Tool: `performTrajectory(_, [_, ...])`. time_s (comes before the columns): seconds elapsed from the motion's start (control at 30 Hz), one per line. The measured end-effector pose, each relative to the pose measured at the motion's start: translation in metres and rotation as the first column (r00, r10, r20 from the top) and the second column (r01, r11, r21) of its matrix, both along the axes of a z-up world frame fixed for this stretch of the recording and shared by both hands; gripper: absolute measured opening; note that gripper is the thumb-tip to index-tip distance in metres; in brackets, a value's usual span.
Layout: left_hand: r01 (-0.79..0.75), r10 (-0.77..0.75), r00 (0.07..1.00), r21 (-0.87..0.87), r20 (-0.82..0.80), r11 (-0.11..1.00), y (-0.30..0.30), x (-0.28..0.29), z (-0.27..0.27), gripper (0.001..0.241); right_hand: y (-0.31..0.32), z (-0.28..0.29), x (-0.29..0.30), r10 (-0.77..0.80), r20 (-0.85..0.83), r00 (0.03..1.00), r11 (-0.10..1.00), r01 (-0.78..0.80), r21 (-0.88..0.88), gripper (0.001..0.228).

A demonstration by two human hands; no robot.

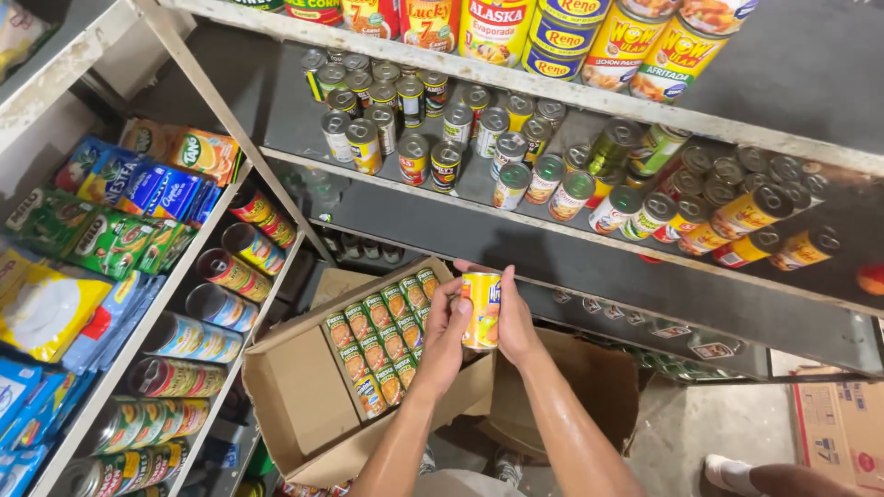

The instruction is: The recorder organizes canned goods by moving them between a cardboard box and store shelves.

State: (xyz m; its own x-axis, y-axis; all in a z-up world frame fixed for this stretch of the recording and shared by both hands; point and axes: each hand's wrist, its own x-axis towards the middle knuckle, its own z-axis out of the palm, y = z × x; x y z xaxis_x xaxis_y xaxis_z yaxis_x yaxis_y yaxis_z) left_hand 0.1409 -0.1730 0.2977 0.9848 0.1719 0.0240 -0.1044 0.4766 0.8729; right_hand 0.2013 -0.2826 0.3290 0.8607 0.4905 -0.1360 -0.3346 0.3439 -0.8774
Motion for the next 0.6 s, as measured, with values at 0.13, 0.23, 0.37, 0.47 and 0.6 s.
performTrajectory(0.13, [0.008, -0.009, 0.998, 0.013, 0.065, 1.0, 0.002, -0.003, 0.001, 0.04, 0.007, 0.007, 0.004, -0.02, 0.103, 0.995, 0.993, 0.031, -0.111, 0.073])
performTrajectory(0.23, [-0.018, 0.006, 0.997, 0.16, 0.079, 0.987, 0.009, -0.014, 0.018, 0.051, 0.021, 0.0, 0.005, 0.018, 0.135, 0.991, 0.978, 0.011, -0.208, 0.069])
performTrajectory(0.37, [-0.116, 0.119, 0.993, 0.116, -0.015, 0.986, 0.032, -0.025, 0.001, 0.042, 0.052, -0.004, -0.002, 0.122, 0.118, 0.986, 0.955, -0.084, -0.283, 0.063])
performTrajectory(0.47, [-0.215, 0.213, 0.975, -0.018, -0.065, 0.976, 0.054, -0.035, -0.003, 0.039, 0.079, -0.008, -0.008, 0.198, 0.134, 0.971, 0.937, -0.147, -0.318, 0.06])
performTrajectory(0.6, [-0.309, 0.305, 0.945, -0.014, -0.116, 0.951, 0.087, -0.055, -0.016, 0.046, 0.115, -0.003, -0.03, 0.272, 0.099, 0.957, 0.917, -0.227, -0.328, 0.056])
